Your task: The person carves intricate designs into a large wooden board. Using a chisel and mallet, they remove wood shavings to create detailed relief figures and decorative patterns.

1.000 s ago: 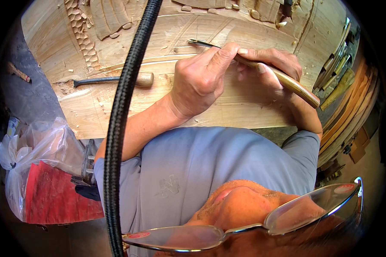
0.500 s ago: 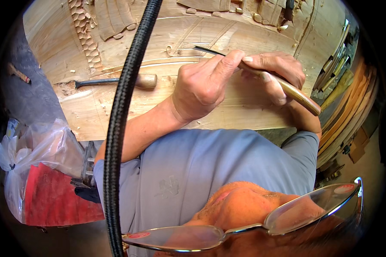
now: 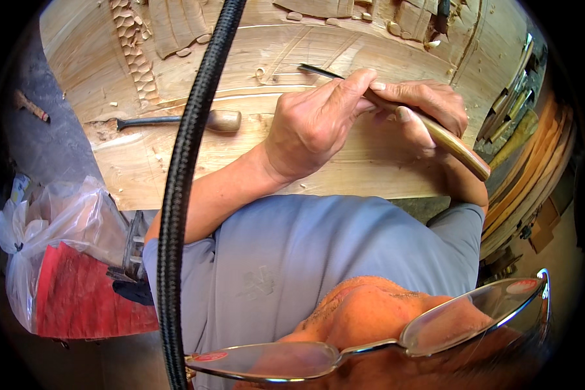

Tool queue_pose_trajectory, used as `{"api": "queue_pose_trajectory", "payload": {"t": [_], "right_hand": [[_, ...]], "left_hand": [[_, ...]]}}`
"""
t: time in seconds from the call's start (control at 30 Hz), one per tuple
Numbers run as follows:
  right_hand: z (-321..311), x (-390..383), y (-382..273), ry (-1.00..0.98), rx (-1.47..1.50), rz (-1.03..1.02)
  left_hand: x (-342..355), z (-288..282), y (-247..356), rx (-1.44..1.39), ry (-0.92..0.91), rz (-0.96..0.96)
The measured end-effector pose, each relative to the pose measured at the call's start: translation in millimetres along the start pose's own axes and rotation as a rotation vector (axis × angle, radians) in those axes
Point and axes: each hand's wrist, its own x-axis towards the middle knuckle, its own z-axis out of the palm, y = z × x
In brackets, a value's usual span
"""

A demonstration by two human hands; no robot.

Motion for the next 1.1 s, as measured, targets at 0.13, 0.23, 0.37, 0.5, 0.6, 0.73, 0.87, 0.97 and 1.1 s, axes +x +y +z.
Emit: {"api": "queue_pose_trajectory", "payload": {"t": [0.13,0.23,0.37,0.5,0.6,0.73,0.87,0.97,1.1], "right_hand": [[-3.0,7.0,-4.4,-0.014,-0.009,0.019],[-3.5,8.4,-4.9,-0.024,0.008,0.039],[-2.7,10.6,-5.6,-0.040,-0.037,0.045],[2.0,10.6,-5.0,-0.008,0.008,0.045],[5.7,8.7,-5.4,0.001,0.008,0.070],[5.8,7.6,-3.5,-0.040,0.027,0.108],[14.4,6.3,-3.7,-0.026,0.100,0.184],[12.5,8.3,-0.5,-0.028,0.087,0.120],[11.5,8.3,3.1,0.034,0.054,-0.048]], "left_hand": [[-0.1,-0.9,6.9,-0.005,-0.009,-0.071],[2.7,0.0,8.3,-0.012,0.010,-0.073],[1.0,1.8,4.8,-0.026,0.025,-0.089],[-1.9,1.4,3.0,0.005,0.029,-0.089],[-2.4,0.4,1.0,-0.017,0.030,-0.086],[-2.9,-2.1,3.5,-0.028,0.024,-0.115],[-8.1,-4.2,2.2,-0.076,0.001,-0.194],[-8.2,-4.2,2.0,-0.083,0.022,-0.179],[-4.7,-5.7,4.0,-0.020,0.017,-0.110]]}}
